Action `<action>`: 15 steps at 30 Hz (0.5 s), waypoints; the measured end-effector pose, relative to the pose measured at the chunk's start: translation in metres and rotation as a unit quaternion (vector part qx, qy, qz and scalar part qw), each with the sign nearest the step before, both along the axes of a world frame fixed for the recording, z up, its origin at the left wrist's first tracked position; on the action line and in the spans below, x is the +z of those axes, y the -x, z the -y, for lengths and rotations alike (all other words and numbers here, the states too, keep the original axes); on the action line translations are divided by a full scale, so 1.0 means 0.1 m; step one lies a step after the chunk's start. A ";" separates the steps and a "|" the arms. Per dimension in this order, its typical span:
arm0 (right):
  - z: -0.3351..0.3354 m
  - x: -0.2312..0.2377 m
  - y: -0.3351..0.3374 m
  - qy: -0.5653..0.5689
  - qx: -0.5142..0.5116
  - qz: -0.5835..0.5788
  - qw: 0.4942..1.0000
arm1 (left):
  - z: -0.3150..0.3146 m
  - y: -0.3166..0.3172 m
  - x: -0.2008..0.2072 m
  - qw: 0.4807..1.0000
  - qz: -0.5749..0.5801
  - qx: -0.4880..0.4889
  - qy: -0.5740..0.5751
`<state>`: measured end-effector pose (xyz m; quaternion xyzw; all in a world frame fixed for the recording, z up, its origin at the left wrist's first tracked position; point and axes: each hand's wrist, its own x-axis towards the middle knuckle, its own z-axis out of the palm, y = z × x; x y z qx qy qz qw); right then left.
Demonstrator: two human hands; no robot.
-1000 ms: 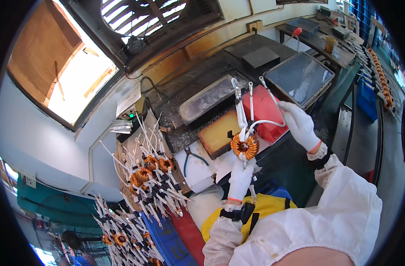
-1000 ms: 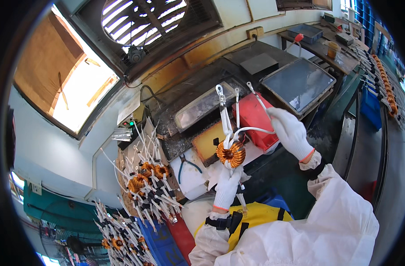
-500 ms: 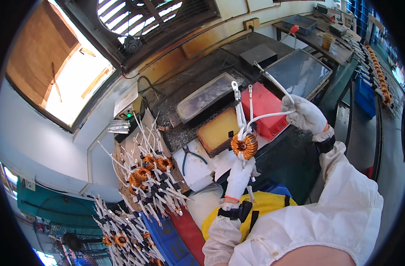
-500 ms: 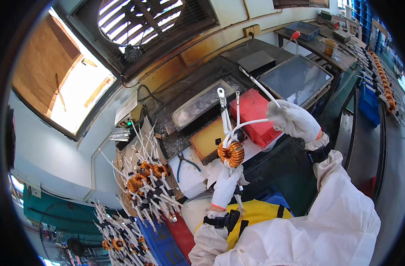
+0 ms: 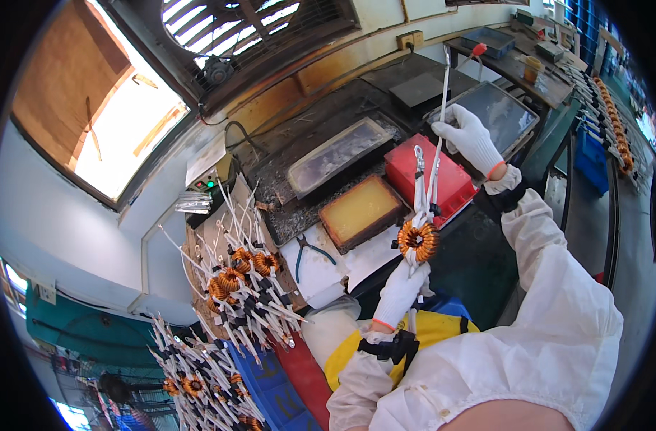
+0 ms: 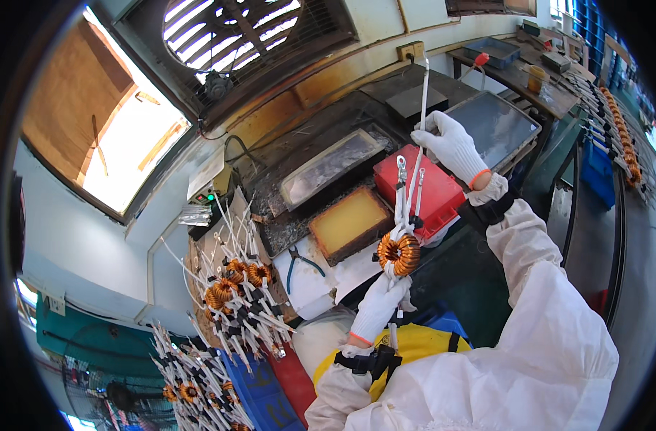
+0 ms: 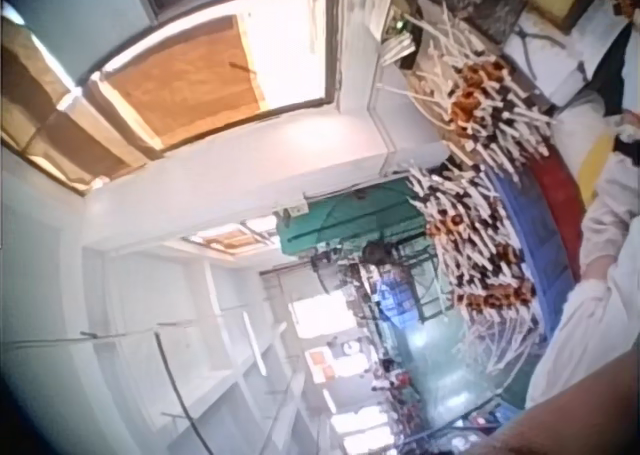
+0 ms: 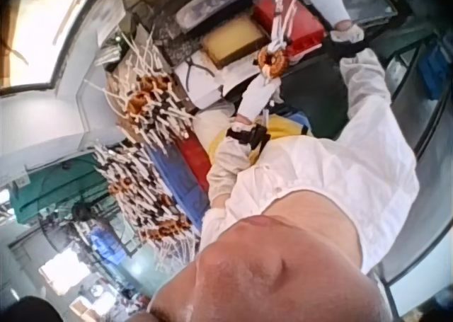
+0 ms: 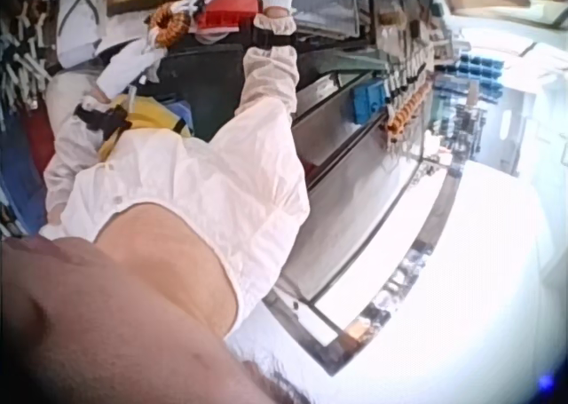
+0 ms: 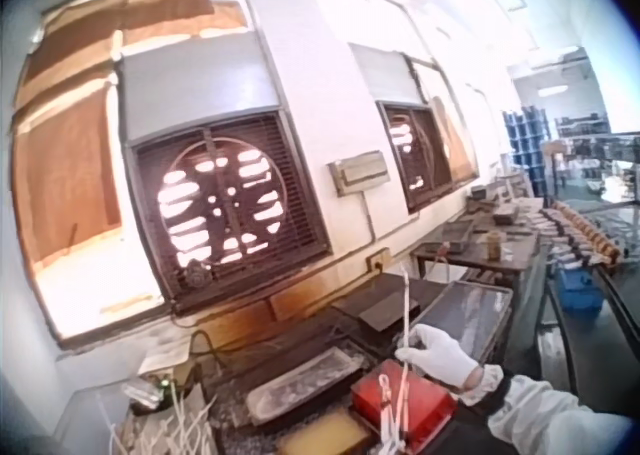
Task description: Soldering wire leads of electrical components by dipping them into a solder bath and cleaning them on a sponge.
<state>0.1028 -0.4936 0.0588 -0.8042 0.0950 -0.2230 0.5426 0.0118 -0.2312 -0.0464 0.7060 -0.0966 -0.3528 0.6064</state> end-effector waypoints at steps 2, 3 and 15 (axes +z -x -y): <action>-0.13 0.06 0.05 -0.010 0.033 -0.019 0.999 | -0.09 0.00 0.04 0.998 -0.030 0.009 0.045; -0.15 0.10 0.10 -0.002 0.043 -0.027 0.999 | -0.13 -0.01 0.03 0.991 -0.067 0.018 0.118; -0.29 -0.74 -0.10 -0.091 0.104 -0.022 0.990 | -1.16 -0.33 0.21 0.947 0.060 0.298 0.100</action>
